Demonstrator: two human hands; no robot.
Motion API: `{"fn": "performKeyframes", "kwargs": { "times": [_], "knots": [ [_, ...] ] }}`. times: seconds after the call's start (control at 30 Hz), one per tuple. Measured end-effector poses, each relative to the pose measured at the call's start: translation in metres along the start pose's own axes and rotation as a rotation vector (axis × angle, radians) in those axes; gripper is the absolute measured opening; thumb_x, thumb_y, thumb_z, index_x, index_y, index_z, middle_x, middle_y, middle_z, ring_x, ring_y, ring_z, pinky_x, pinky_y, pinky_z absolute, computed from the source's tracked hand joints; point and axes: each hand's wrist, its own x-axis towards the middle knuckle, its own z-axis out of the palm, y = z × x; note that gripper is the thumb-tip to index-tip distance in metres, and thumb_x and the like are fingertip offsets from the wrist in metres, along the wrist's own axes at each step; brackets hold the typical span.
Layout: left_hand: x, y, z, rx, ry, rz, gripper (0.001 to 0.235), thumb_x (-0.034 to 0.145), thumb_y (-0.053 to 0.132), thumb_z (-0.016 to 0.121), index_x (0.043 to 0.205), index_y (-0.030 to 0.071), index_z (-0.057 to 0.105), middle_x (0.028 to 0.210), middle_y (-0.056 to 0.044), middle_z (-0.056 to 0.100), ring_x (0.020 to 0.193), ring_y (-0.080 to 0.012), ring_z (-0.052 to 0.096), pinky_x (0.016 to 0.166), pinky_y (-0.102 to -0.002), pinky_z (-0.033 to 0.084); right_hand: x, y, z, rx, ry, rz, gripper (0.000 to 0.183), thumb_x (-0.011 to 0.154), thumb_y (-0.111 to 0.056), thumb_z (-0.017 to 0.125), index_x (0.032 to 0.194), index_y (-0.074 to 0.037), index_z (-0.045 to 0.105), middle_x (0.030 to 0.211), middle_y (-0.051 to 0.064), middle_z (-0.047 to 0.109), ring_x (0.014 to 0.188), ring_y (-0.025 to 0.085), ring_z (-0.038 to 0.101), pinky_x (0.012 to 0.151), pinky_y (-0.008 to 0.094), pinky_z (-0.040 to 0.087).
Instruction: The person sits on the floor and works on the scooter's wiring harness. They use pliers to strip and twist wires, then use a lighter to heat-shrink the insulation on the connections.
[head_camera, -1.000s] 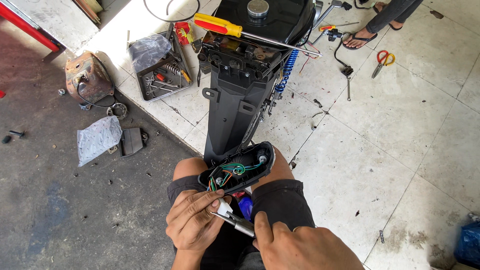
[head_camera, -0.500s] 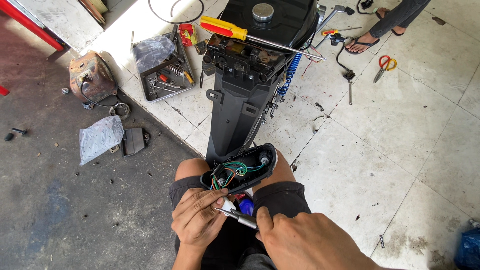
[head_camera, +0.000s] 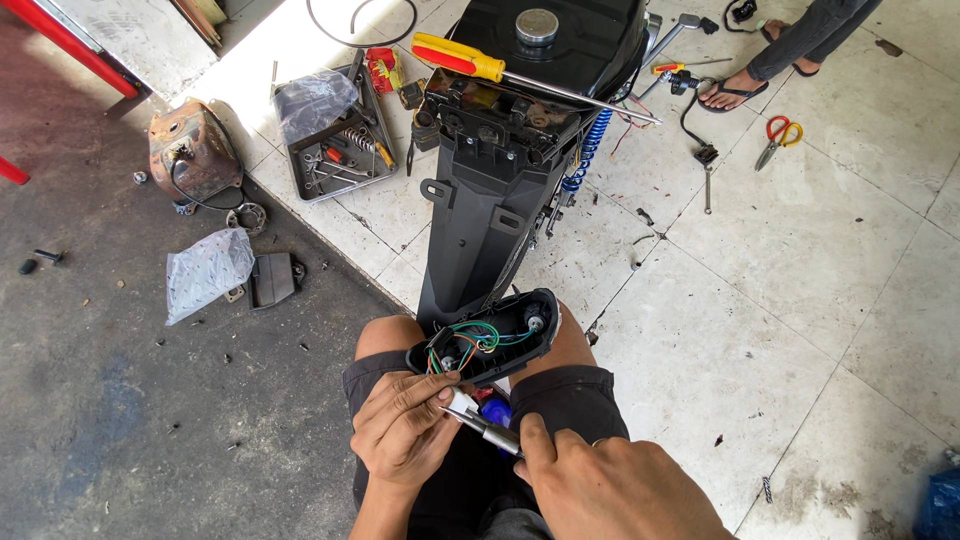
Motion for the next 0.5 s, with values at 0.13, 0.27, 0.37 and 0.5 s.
{"fn": "performKeyframes", "kwargs": {
  "times": [0.13,0.27,0.37,0.5],
  "knots": [
    [0.003,0.001,0.001,-0.013,0.005,-0.013,0.024,0.079,0.003,0.087,0.094,0.004,0.068,0.09,-0.016,0.078,0.077,-0.0235,0.081,0.067,-0.03,0.062,-0.001,-0.002,0.012,-0.032,0.092,0.018,0.054,0.106,-0.052,0.049,0.139,-0.009,0.048,0.072,0.007,0.07,0.045,0.035,0.073,0.03,0.059,0.056],
    [0.002,0.001,0.002,-0.008,0.01,0.0,0.028,0.077,0.002,0.089,0.095,0.005,0.067,0.091,-0.016,0.078,0.079,-0.0229,0.082,0.067,-0.03,0.062,-0.002,-0.001,0.015,-0.047,0.13,0.024,0.053,0.105,-0.052,0.05,0.137,-0.01,0.05,0.07,0.005,0.069,0.041,0.034,0.072,0.028,0.058,0.056],
    [0.004,0.002,0.002,-0.024,0.01,-0.003,0.024,0.078,0.002,0.087,0.093,0.003,0.068,0.089,-0.017,0.077,0.077,-0.0248,0.082,0.067,-0.031,0.062,-0.002,0.001,0.008,-0.043,0.139,0.01,0.053,0.105,-0.053,0.051,0.137,-0.01,0.049,0.066,0.005,0.066,0.038,0.032,0.07,0.025,0.057,0.054],
    [0.003,0.0,0.001,-0.029,0.025,-0.01,0.025,0.077,0.0,0.087,0.092,0.002,0.066,0.086,-0.018,0.076,0.077,-0.0262,0.082,0.066,-0.032,0.064,-0.002,0.004,-0.007,0.061,-0.085,-0.032,0.052,0.111,-0.051,0.047,0.141,-0.009,0.041,0.078,0.007,0.067,0.05,0.036,0.071,0.035,0.057,0.057]
  ]
}}
